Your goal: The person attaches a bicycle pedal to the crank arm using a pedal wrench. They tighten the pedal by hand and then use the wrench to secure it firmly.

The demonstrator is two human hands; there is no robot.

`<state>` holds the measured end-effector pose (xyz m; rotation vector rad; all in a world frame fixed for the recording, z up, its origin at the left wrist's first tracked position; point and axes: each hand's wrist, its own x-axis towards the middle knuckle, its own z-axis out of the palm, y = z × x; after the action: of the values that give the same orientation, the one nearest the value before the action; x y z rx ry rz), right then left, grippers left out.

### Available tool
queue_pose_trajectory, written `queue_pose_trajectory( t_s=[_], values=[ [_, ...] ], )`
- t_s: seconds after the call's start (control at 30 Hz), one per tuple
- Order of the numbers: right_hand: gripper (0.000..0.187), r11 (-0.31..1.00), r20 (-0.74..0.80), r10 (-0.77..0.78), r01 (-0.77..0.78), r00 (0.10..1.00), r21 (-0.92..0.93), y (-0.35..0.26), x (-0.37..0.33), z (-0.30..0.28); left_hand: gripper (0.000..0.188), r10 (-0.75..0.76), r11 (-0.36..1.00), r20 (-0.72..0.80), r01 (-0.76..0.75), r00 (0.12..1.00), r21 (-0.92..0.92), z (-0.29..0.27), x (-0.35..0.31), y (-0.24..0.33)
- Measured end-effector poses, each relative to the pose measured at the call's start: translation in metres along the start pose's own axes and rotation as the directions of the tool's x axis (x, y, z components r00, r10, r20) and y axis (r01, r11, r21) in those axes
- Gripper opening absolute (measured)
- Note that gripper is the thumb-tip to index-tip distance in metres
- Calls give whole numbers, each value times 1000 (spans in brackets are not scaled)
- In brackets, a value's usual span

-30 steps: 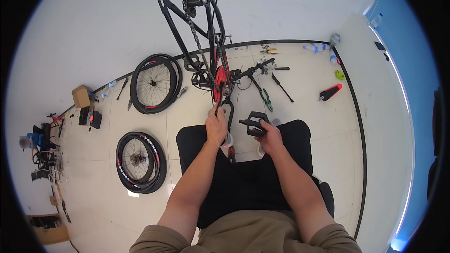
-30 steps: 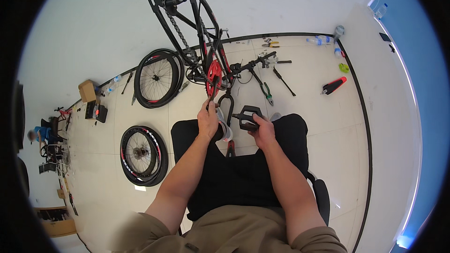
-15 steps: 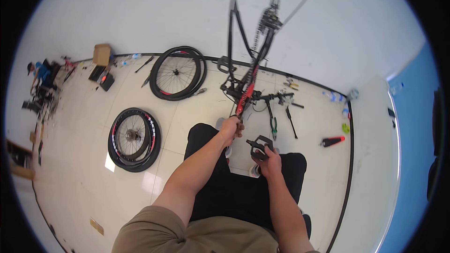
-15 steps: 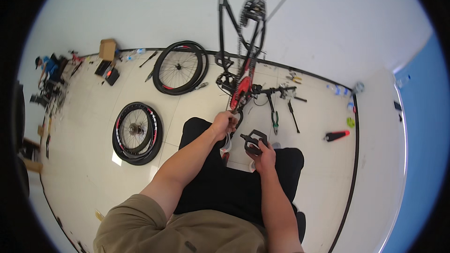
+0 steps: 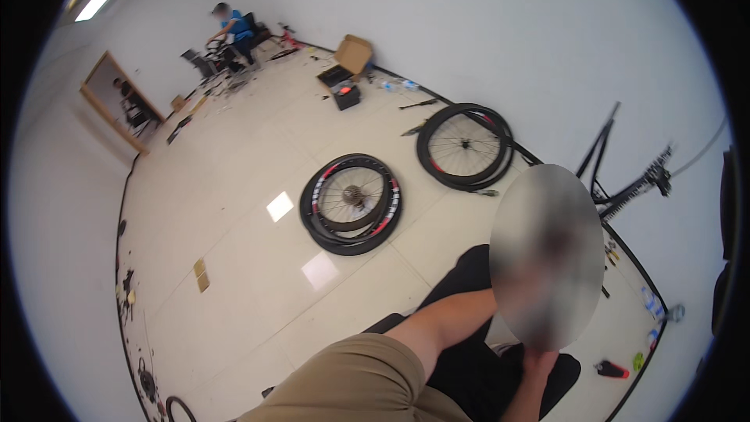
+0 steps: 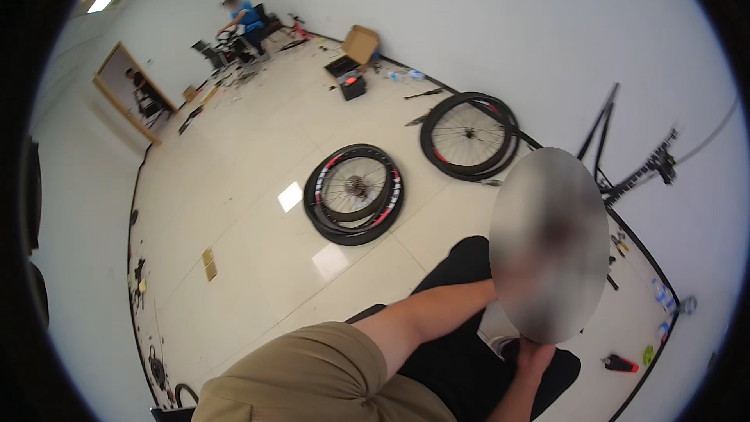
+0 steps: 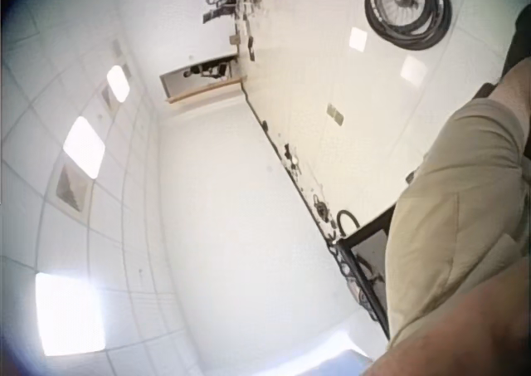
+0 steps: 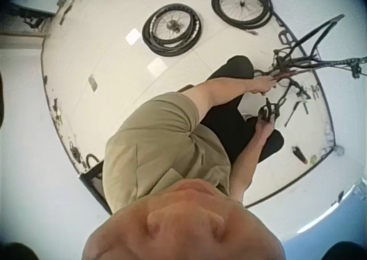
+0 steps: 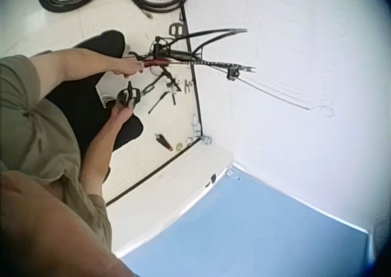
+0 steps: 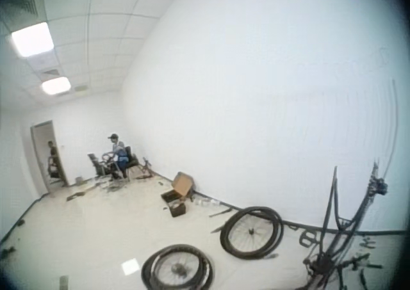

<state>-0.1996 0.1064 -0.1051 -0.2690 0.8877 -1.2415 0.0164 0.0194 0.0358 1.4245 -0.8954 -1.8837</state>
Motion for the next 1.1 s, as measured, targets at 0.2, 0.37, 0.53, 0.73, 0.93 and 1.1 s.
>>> queue_pose_trajectory(
  t_s=[0.2, 0.37, 0.53, 0.73, 0.93, 1.1],
  values=[
    [38, 994, -85, 26, -16, 996, 108, -16, -1, -11, 40, -105, 993, 16, 106, 994, -44, 0, -10, 4],
    [35, 995, -57, 69, -65, 996, 76, -17, 18, -22, 36, 22, 999, -34, -24, 999, -47, -6, 20, -25],
    [42, 991, -161, 130, -129, 978, 20, -22, -2, 27, 30, 42, 998, 18, -42, 999, 39, -23, 34, -43],
    [38, 994, -259, 105, -110, 960, -5, -29, -2, 52, 35, 220, 974, -74, -215, 973, 67, -11, 62, -66],
    [36, 994, -251, 106, -110, 962, -2, -31, -1, 54, 33, 510, 736, -60, -399, 858, 547, -11, 52, -68],
    [33, 991, -166, 135, -136, 977, 6, -30, 1, 52, 28, 533, 744, -58, -435, 844, 507, -15, 37, -69]
  ],
)
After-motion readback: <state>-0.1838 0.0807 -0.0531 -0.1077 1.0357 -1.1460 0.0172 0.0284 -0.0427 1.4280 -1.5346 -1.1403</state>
